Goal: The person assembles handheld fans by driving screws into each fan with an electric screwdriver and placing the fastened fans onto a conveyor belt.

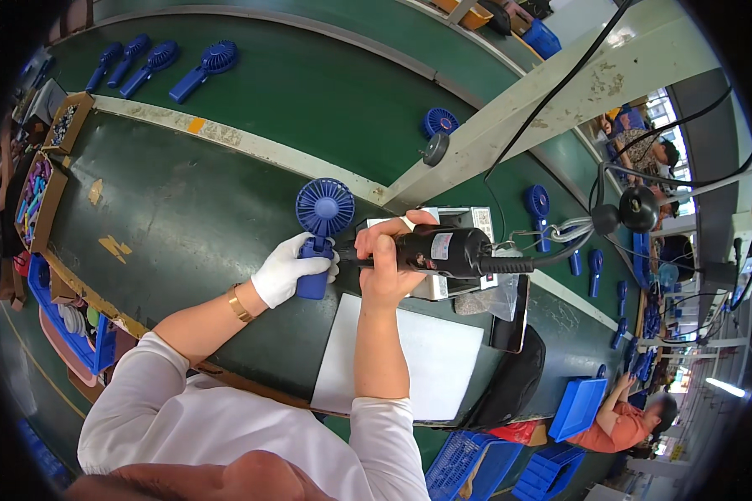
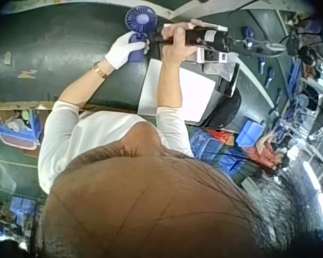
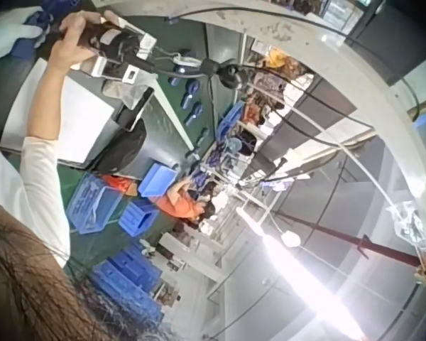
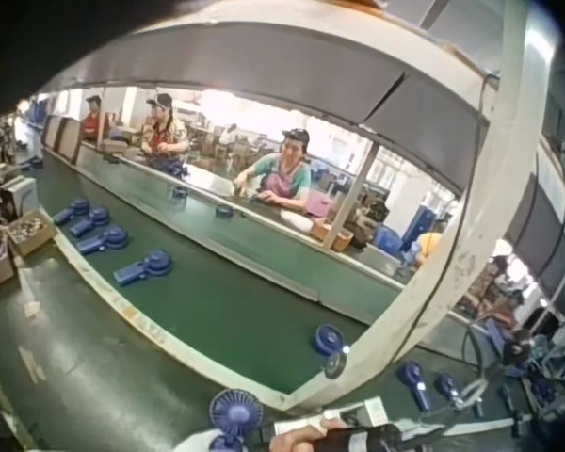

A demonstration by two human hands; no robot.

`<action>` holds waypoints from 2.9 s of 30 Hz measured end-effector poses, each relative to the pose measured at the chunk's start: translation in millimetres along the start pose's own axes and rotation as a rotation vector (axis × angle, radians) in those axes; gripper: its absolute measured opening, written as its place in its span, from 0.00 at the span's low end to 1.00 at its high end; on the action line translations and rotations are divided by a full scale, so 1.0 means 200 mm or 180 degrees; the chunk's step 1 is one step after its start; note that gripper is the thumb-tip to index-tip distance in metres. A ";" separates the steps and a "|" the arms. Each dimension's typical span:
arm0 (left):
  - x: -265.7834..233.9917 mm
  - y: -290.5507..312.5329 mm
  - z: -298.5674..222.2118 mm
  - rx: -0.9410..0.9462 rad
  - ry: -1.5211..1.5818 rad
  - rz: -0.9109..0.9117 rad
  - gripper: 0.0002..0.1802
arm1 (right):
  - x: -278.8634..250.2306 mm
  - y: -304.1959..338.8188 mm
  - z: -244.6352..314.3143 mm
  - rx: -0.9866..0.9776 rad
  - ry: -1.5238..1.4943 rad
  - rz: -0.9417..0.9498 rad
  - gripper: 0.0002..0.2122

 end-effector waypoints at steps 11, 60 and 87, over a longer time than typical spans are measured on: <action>0.02 0.00 0.03 -0.0400 0.0659 0.0151 0.20 | -0.01 0.00 -0.05 -0.0031 0.0100 0.0340 0.20; 0.03 0.14 -0.18 0.2793 -0.2594 -0.0877 0.35 | 0.23 0.11 0.07 -0.0226 0.2820 0.1082 0.39; -0.03 -0.16 -0.38 0.1565 -0.2062 0.0073 0.17 | 0.20 0.07 0.19 -0.0694 0.2610 0.0710 0.16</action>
Point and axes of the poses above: each hand's wrist, its own y-axis away from the middle knuckle, its own x-axis out of the palm, z = x × y, the point moved 5 cm from there along -y, towards the middle knuckle, and after that the axes turned 3 degrees about y, right-handed, at the moved point
